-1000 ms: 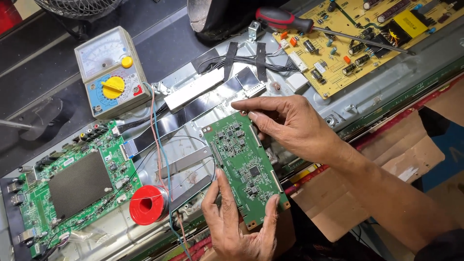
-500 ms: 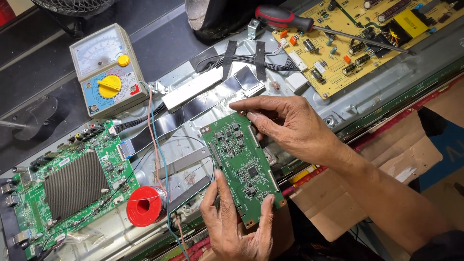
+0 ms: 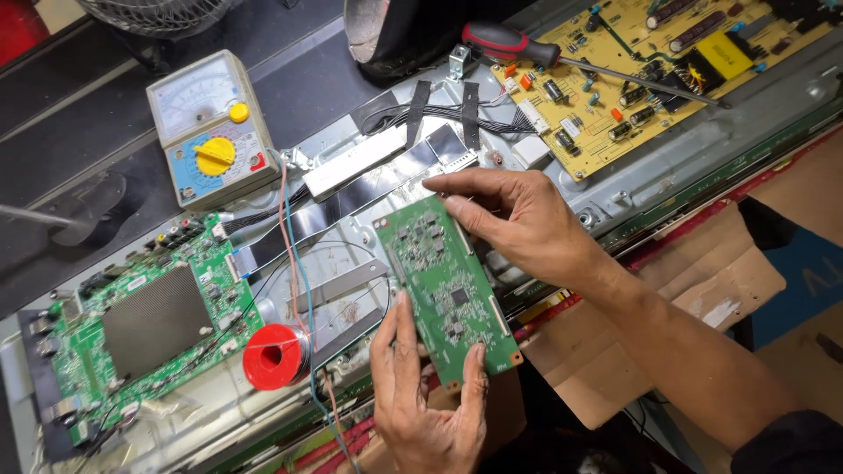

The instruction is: The person handles a green circuit board, positions it on a workbench, and uses multimeter probes to test various points on the board. They then use a soldering iron to apply heat to specific components on the circuit board.

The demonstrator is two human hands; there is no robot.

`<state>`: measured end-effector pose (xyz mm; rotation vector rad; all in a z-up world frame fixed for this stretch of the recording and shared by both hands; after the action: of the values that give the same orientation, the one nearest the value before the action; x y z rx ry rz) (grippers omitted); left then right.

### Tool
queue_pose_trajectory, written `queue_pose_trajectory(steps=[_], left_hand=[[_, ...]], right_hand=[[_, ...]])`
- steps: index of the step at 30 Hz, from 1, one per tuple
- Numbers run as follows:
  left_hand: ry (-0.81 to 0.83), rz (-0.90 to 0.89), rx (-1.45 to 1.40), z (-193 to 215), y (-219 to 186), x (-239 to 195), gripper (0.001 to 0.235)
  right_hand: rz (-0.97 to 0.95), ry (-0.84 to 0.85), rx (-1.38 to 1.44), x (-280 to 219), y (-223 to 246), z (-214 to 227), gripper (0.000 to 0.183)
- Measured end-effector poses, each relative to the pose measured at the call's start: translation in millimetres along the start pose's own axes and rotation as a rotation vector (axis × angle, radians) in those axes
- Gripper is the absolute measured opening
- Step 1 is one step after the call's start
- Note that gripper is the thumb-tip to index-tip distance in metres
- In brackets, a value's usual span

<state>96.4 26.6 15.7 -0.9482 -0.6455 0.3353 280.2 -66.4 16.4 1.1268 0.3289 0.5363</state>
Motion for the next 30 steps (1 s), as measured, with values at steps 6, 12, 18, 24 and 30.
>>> queue_pose_trajectory(steps=[6, 12, 18, 24, 30], left_hand=[[0.141, -0.071, -0.139, 7.3, -14.5, -1.6, 0.068], [0.227, -0.151, -0.129, 16.7, -25.4, 8.8, 0.084], [0.526, -0.303, -0.025, 25.1, -14.1, 65.0, 0.084], [0.838, -0.317, 0.022, 25.8, 6.9, 104.6, 0.073], [0.934, -0.243, 0.025, 18.9, 19.4, 115.0, 0.071]], right_hand=[[0.009, -0.114, -0.032, 5.9, 0.6, 9.6, 0.03], [-0.044, -0.228, -0.053, -13.8, 18.3, 37.9, 0.024], [-0.178, -0.377, 0.016, -60.6, 9.9, 60.9, 0.025], [-0.168, -0.295, -0.352, -74.3, 0.9, 50.1, 0.038], [0.071, -0.271, -0.609, -72.1, 6.5, 39.0, 0.045]])
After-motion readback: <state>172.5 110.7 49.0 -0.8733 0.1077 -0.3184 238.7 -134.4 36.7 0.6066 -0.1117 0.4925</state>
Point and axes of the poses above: each hand's wrist, its own x-axis towards the middle knuckle, its own z-axis out of the back of the hand, y = z × x, the point moved 6 cm from there along x, towards the middle knuckle, and after that the axes turned 11 degrees about -x, right-handed, at the moved point
